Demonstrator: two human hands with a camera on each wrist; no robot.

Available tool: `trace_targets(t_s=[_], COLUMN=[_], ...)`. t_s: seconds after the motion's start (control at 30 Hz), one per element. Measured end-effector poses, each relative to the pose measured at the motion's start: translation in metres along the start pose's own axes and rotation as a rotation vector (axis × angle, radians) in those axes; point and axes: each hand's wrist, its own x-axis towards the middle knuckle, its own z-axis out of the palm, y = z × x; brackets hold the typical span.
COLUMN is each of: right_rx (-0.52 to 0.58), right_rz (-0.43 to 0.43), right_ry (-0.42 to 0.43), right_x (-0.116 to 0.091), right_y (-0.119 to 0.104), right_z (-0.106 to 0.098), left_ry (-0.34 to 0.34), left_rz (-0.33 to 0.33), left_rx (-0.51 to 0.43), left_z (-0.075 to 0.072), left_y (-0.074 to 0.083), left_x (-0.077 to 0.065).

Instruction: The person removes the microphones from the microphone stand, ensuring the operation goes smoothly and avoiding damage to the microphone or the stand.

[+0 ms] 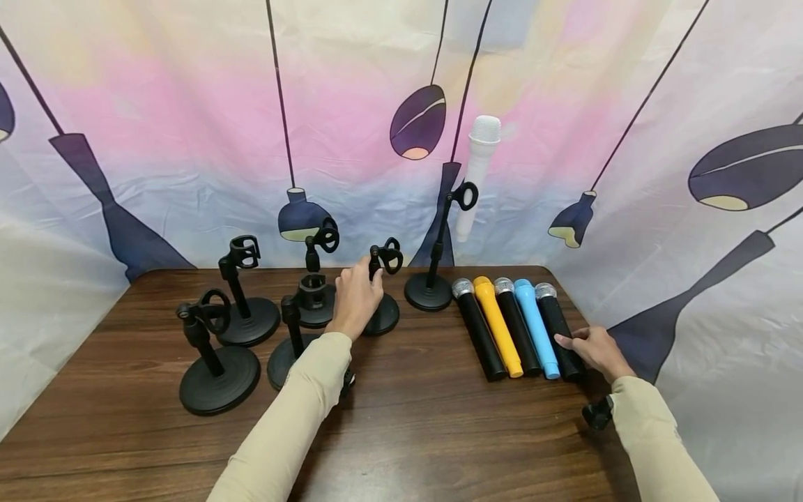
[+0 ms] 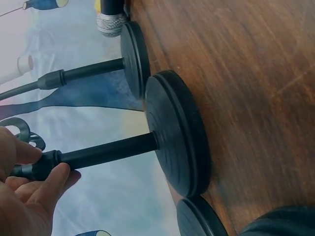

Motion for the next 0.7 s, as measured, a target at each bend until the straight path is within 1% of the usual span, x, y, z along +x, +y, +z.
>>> trace_targets(t_s=[0.13,0.23,0.3,0.4,0.5,0.57,0.7], right_rx=[0.023,0.032,0.03,0.023,0.014,0.018,0.044], right_rz=[-0.002,-0.001,-0.001,-0.02,-0.074,-0.119,-0.208], right_ry=[-0.015,-0.01,0.011,0.072,0.158,0.205,0.246], right_x=[0.0,-0.001,-0.001,-0.003,-0.002,-0.002,0.0], right_y=[0.001,0.002,0.001,-0.002,-0.01,-0.019,-0.041], right_z=[0.0,-0.002,-0.003,-0.006,-0.009,-0.01,-0.012], left_ry=[-0.023,-0.052,-0.08,-0.116,-0.14,-0.165,-0.233], left_rz=[-0.018,-0.03,-0.04,-0.054,-0.067,-0.079,-0.089], left_rx=[-0.03,-0.029,-0.014,0.017,0.046,0.048,0.042], left_z=[-0.001,-0.003,-0.005,-0.008,-0.011,-0.013,-0.02], left_y=[0.002,0.004,0.005,0.008,0.007,0.006,0.005], left_x=[-0.001,-0.002,-0.005,-0.009,-0.015,-0.019,-0.029])
